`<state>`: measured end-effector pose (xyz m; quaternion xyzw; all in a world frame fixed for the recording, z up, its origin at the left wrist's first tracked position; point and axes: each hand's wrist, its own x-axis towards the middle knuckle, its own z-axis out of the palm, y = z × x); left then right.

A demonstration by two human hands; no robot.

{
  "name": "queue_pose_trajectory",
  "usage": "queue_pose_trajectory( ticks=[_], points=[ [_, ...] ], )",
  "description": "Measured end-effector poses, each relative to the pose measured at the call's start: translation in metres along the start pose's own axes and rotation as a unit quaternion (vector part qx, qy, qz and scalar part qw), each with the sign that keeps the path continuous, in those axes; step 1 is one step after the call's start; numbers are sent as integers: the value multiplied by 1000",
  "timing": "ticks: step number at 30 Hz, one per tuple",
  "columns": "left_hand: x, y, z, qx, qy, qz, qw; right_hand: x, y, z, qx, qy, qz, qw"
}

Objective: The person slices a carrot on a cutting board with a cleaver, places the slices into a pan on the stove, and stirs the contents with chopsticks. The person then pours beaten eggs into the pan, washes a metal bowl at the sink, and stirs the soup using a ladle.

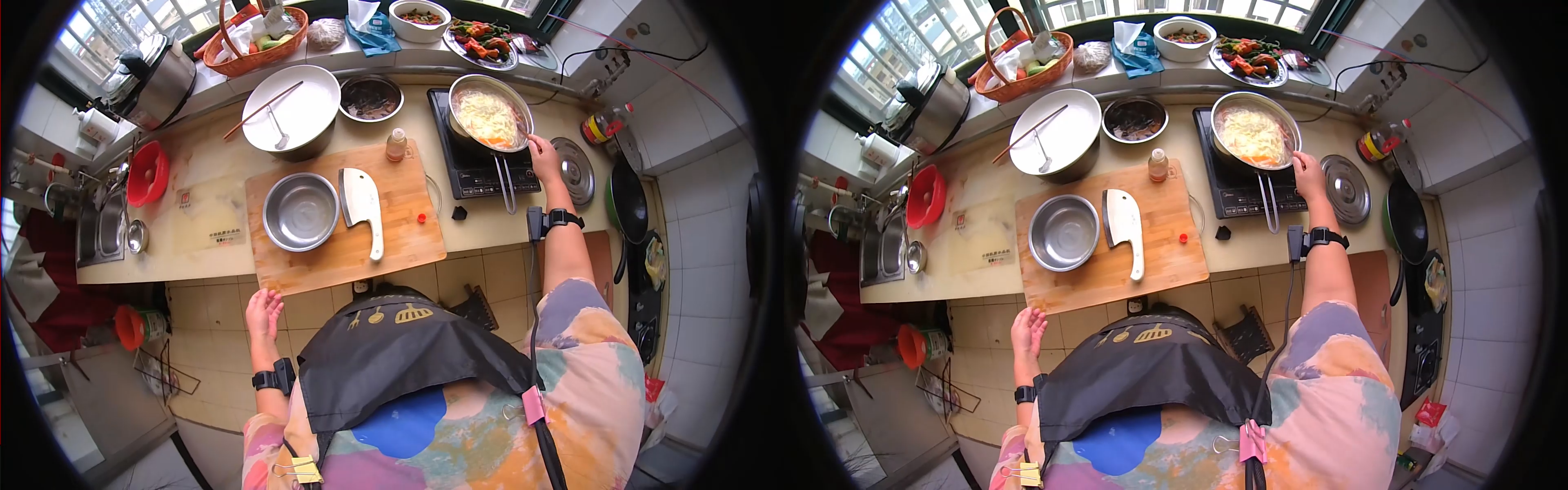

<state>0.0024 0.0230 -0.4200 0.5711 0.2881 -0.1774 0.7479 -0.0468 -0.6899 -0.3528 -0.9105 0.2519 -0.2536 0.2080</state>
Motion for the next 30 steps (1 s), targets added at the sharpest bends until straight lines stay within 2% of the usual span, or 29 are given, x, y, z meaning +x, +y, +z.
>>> queue_pose_trajectory(
  ticks=[2,4,8,10,12,14,16,18,20,22,24,26,27,30],
  points=[
    [-3,1,2,-1,1,-2,1000,2,4,2,16,-29,-10,999],
    [-4,1,2,-1,2,-4,1000,2,-10,-6,-79,-92,-38,992],
    [-1,6,1,4,-7,-5,1000,0,-10,-8,-118,-78,-61,988],
    [-1,10,2,0,-1,-4,1000,-7,-15,-7,-175,-142,-127,966],
    [-2,15,3,5,-3,1,1000,-5,-9,-13,-159,-121,-121,972],
    [-2,16,2,3,-2,-1,1000,-2,2,-20,-101,-73,-67,990],
    [1,16,1,-3,3,6,1000,-5,-9,-26,-107,-82,-46,990],
    [3,14,-1,-7,-7,7,1000,-8,-10,-25,-88,-162,-44,982],
    [6,14,0,-4,-7,6,1000,2,-3,-27,-84,-155,-47,983],
    [9,15,4,-11,-10,5,1000,10,-5,-33,-60,-105,-4,993],
    [10,16,5,-15,-15,6,1000,6,-8,-31,-74,-134,-8,988],
    [17,15,7,-15,-21,8,1000,3,-7,-28,-117,-138,-60,982],
    [19,16,8,-17,-21,9,1000,6,-19,-36,-118,-124,-21,985],
    [22,18,6,-22,-32,12,999,-2,-14,-29,-75,-118,-29,990]
  ],
)
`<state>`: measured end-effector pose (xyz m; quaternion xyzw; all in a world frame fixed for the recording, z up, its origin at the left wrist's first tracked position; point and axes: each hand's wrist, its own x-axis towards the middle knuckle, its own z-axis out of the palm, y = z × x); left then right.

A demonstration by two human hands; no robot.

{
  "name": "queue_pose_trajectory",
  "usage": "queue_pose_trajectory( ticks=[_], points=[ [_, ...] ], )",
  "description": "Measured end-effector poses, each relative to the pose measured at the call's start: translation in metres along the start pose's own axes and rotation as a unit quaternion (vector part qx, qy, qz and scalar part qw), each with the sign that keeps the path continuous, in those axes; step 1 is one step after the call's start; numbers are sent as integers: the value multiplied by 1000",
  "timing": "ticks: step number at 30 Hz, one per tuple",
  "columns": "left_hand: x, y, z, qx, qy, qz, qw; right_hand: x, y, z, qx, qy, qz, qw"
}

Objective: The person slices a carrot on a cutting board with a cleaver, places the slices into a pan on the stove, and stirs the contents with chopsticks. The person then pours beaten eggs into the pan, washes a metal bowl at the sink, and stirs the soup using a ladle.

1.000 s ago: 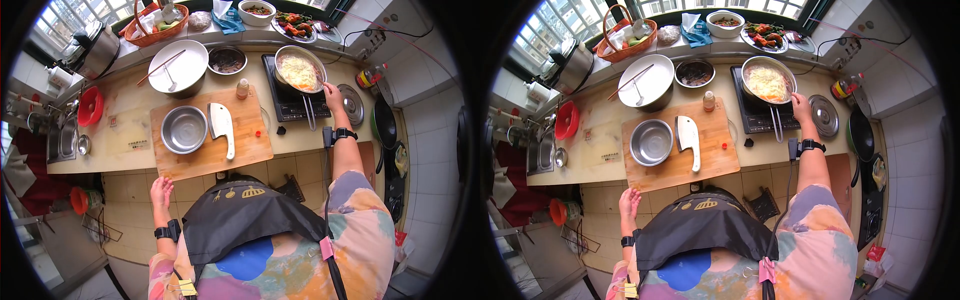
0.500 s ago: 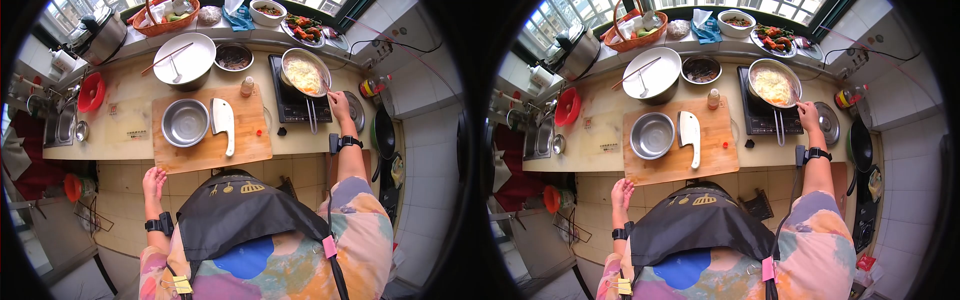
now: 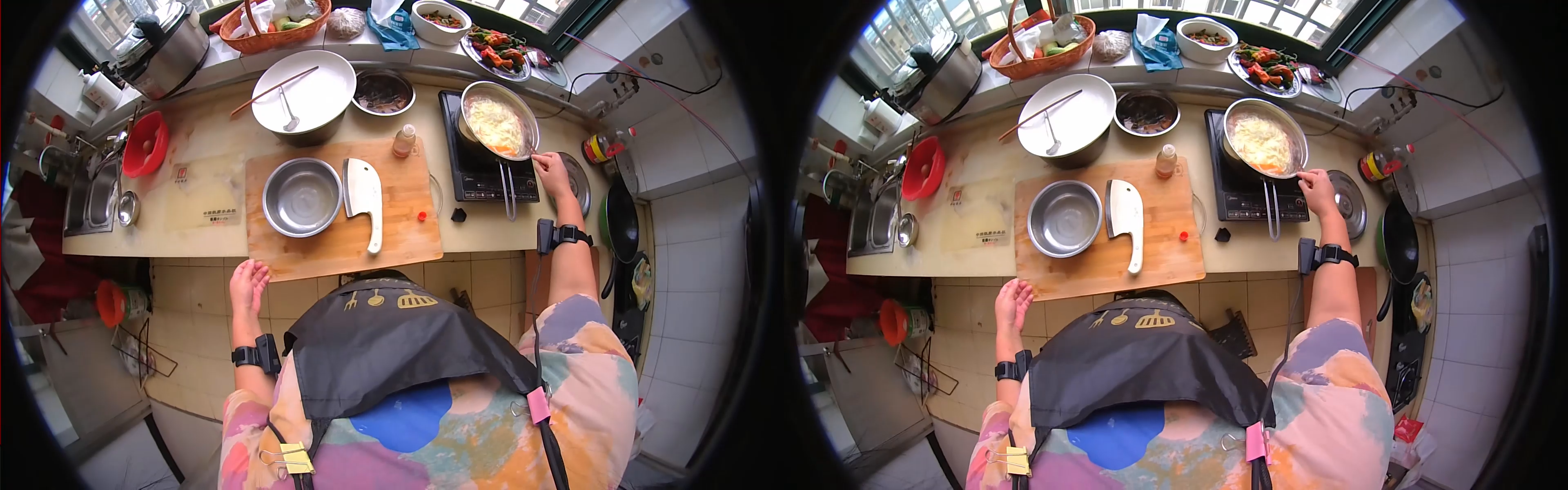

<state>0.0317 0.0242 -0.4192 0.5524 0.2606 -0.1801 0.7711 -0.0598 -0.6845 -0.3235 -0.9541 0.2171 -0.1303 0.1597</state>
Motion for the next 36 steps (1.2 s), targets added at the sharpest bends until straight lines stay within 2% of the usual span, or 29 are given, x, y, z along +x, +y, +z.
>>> queue_pose_trajectory(
  ticks=[2,5,6,9,14,16,17,20,22,24,26,28,30,32,35,36],
  points=[
    [1,3,4,7,9,-1,1000,-9,-1,1,27,-19,-31,999],
    [5,6,1,0,8,12,1000,-10,-24,-25,32,48,0,998],
    [6,6,-2,0,10,13,1000,-15,-33,-31,33,47,-1,998],
    [11,8,-2,-15,3,14,1000,-31,-51,-43,66,134,-21,989],
    [13,13,5,-12,8,17,1000,-62,-56,-30,50,116,-26,992],
    [12,16,9,-9,1,19,1000,-71,-67,-34,59,188,-28,980],
    [11,17,11,-2,-6,17,1000,-75,-70,-33,60,188,-25,980],
    [16,18,15,3,-16,15,1000,-89,-78,-34,57,138,-24,988],
    [18,19,24,1,-21,18,1000,-93,-89,-37,48,226,-76,970],
    [17,18,30,7,-21,15,1000,-101,-92,-36,52,218,-68,972],
    [17,19,38,9,-31,15,999,-108,-86,-24,66,159,-57,983],
    [14,18,48,5,-37,29,999,-111,-89,-23,59,246,-86,964],
    [8,16,49,-3,-46,35,998,-117,-89,-19,55,236,-88,966],
    [7,11,47,5,-43,36,998,-124,-83,-6,80,200,-43,976],
    [-6,3,43,-3,-29,35,999,-132,-104,-8,92,293,-84,948],
    [-13,-3,36,-5,-20,36,999,-137,-119,-10,98,287,-88,949]
  ],
)
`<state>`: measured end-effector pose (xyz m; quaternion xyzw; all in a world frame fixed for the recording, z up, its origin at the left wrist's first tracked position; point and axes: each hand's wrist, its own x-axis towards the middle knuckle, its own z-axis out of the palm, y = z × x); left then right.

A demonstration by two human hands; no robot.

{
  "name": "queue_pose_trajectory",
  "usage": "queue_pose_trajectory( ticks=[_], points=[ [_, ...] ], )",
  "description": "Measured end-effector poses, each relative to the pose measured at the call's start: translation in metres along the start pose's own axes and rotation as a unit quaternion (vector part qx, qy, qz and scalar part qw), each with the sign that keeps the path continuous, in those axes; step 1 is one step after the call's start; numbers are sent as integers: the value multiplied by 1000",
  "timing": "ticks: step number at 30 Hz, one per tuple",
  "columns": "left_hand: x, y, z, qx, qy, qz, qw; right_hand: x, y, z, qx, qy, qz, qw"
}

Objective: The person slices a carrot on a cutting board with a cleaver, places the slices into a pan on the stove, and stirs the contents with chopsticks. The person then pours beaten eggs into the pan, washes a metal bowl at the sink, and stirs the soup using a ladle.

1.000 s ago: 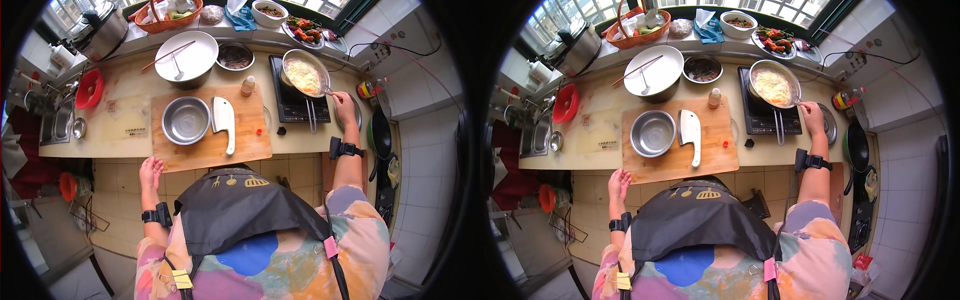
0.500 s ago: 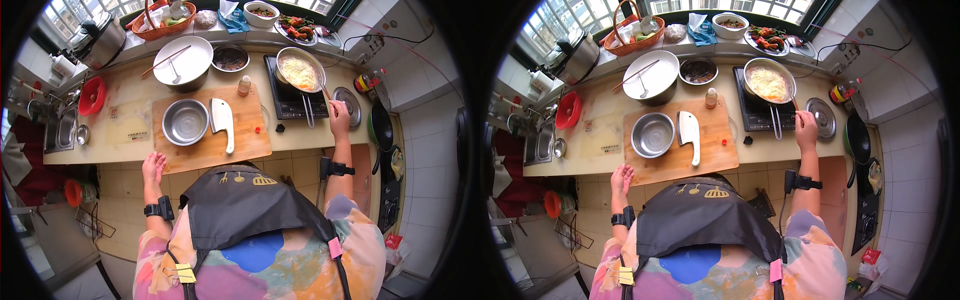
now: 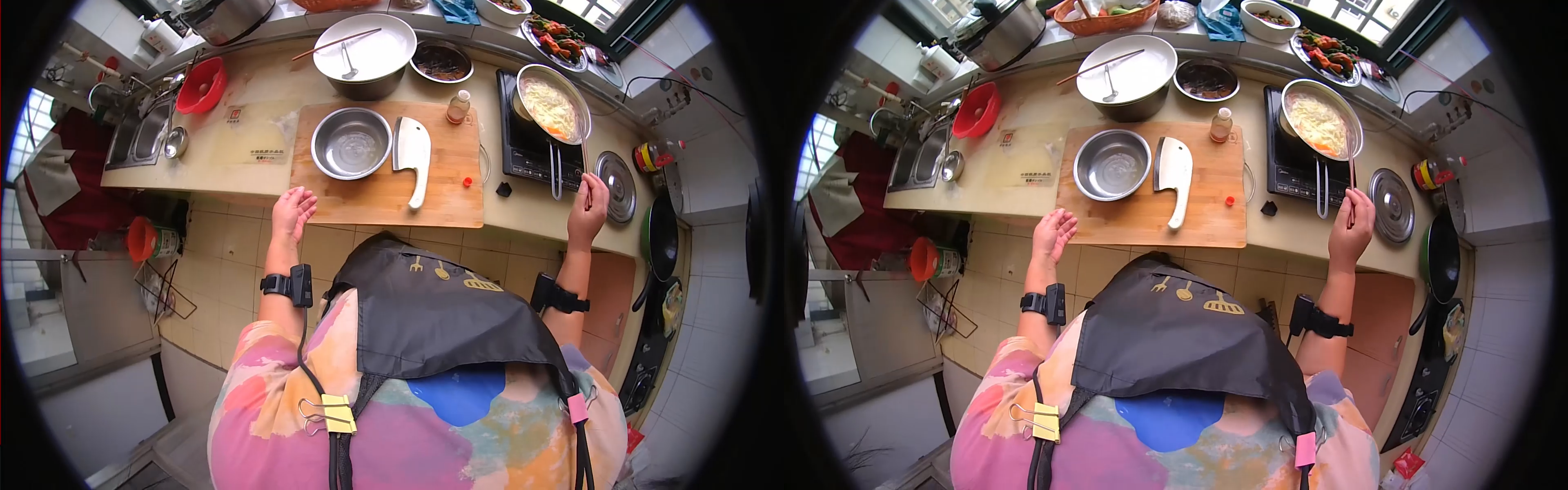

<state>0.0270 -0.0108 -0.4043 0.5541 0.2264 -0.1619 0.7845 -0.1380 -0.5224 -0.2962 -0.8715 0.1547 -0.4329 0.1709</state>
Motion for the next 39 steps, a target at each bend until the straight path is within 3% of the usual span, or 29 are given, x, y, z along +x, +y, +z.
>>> queue_pose_trajectory(
  ticks=[4,6,8,9,12,18,21,26,28,32,39],
  points=[
    [-15,3,-18,9,23,8,1000,-8,-69,26,203,-58,8,977],
    [-22,5,-30,3,37,23,999,-24,-89,56,222,-125,-21,967],
    [-32,12,-34,1,52,33,998,-40,-103,86,249,-250,10,936],
    [-36,16,-38,1,63,39,997,-49,-98,111,242,-226,-70,941],
    [-52,24,-47,0,74,54,996,-53,-97,159,194,-225,-138,945],
    [-77,41,-91,1,123,90,988,-60,-79,225,50,-340,-113,932],
    [-82,57,-117,59,144,90,984,-69,-71,237,56,-389,-120,912],
    [-70,104,-162,72,192,117,972,-77,-68,228,20,-435,-135,890],
    [-53,132,-180,68,205,125,968,-65,-91,208,0,-469,-85,879],
    [12,209,-216,144,244,171,944,-73,-78,202,48,-373,-53,925],
    [204,366,-279,323,198,272,885,-55,-173,168,-17,-224,40,974]
  ],
)
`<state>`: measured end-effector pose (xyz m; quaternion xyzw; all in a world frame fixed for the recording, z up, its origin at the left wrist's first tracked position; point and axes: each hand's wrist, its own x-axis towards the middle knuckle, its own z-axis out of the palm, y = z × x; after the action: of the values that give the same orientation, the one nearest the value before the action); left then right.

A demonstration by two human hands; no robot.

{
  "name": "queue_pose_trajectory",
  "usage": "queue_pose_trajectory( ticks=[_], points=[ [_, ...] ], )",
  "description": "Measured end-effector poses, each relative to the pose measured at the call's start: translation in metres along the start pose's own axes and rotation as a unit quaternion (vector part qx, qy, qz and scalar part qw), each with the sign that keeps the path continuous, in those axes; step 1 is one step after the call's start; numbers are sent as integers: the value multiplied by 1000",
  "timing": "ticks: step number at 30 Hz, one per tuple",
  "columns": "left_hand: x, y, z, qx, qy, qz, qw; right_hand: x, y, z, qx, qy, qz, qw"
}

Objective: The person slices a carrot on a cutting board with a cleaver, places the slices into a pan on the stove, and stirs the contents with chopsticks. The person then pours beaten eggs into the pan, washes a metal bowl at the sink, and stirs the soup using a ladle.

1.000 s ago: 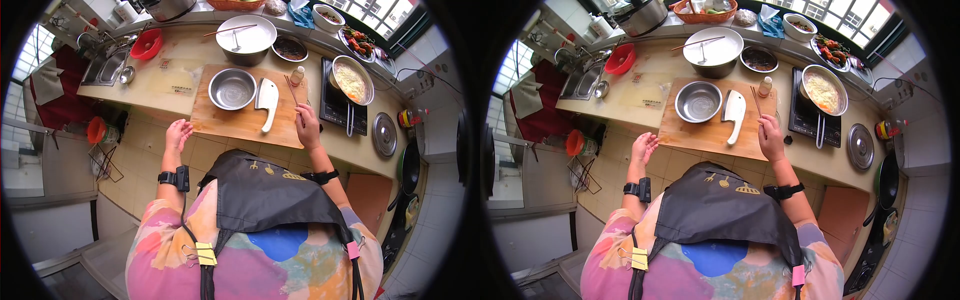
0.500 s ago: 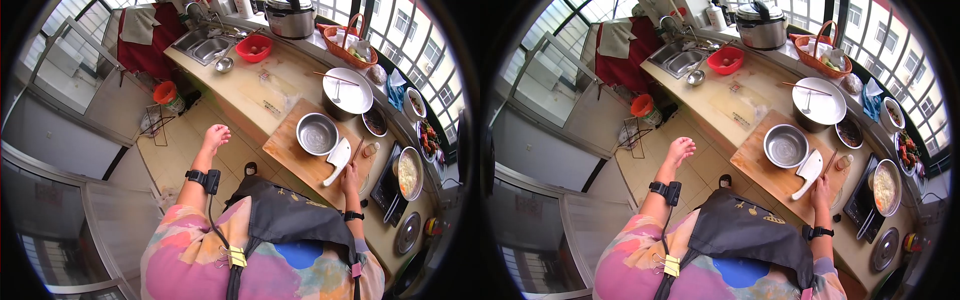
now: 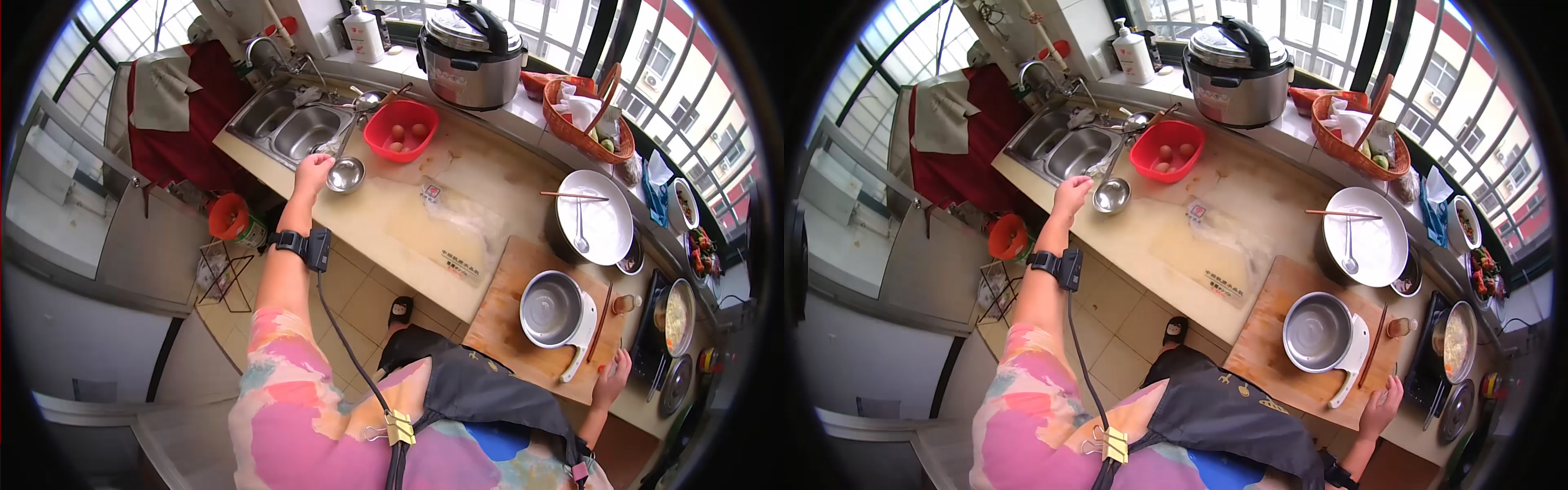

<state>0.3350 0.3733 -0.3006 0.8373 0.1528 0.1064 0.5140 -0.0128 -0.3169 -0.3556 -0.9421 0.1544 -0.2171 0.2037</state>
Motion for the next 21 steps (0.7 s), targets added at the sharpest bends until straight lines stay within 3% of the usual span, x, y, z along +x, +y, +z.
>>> queue_pose_trajectory(
  ticks=[4,7,9,17,21],
  points=[
    [135,-46,24,115,-13,30,993,-3,-100,0,-23,1,32,999],
    [193,-78,44,203,-26,7,979,-4,-178,9,-56,-29,29,998],
    [219,-98,62,280,-42,-21,959,-15,-203,18,-58,-45,93,993],
    [248,-147,101,251,-101,-61,961,7,-285,38,-67,-65,129,987],
    [251,-148,99,174,-46,-5,984,23,-314,58,-68,-54,110,990]
  ],
)
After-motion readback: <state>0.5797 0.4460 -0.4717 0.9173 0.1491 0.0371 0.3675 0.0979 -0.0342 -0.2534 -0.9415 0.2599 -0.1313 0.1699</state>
